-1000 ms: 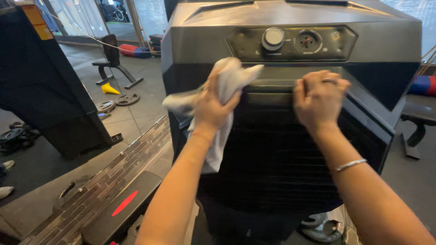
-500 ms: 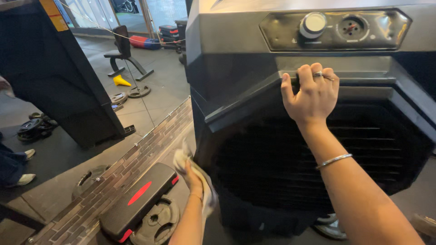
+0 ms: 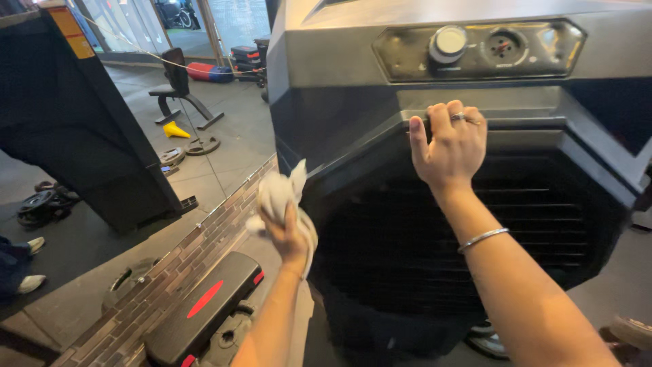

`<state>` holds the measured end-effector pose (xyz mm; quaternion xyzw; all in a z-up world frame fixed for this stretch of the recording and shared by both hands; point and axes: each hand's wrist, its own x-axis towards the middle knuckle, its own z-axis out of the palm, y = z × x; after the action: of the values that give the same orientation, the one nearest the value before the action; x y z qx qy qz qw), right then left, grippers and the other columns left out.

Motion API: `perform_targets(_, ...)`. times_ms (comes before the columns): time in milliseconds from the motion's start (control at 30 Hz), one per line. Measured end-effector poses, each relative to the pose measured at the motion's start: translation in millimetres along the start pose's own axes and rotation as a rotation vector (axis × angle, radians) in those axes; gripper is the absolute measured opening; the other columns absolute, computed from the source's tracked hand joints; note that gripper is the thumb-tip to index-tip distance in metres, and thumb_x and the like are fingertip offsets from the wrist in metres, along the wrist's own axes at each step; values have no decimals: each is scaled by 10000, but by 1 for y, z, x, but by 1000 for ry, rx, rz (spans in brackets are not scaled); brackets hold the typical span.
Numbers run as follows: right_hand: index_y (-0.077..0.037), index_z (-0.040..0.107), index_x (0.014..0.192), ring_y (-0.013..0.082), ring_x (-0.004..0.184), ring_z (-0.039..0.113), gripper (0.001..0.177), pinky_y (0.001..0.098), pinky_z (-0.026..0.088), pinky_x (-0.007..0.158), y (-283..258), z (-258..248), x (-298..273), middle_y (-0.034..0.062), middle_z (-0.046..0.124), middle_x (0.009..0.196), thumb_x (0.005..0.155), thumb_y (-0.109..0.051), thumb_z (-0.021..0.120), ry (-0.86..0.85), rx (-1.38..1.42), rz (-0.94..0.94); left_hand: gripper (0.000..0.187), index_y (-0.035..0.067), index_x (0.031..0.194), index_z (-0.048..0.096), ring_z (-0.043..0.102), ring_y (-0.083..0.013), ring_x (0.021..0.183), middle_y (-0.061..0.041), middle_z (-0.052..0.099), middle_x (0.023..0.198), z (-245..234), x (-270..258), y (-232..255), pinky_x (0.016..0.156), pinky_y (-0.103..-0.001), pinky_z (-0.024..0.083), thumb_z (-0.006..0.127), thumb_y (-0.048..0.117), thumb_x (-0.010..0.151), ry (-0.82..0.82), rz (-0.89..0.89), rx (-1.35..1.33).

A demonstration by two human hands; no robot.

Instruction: The person wipes the exterior surfaces of a large black electronic device with a white cloth. They clean the top control panel, front grille, and side panels in a gym setting.

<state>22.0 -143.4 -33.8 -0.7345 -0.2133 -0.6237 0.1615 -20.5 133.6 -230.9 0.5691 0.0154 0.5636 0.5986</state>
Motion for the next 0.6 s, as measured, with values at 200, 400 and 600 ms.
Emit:
perform_targets(200,-63,650,1023,349,976,584,550,469,434,973,-1,-2,2,118,625,982,1160,-497,342,-18,96,10,695,126,1482,459,618,-420,1187,-179,709,1192,104,39,141,1044,-484,472,709,419,904,-392,348,492)
perform_targets(400,7,503,1341,391,1142,567,603,470,432,1039,15,-13,-3,208,602,1212,1129,-544,378,-96,457,158,684,182,1434,490,640,-379,1097,-122,723,1232,184,40,196,992,-480,486,738,437,850,-483,492,457)
perform_targets(600,-88,41,1650,298,1515,346,875,448,310,1272,30,-31,-1,177,264,1647,1111,-487,602,-11,1102,399,601,176,1464,468,627,-337,1268,-113,657,1353,258,28,198,1091,-483,368,683,367,938,-674,250,-2)
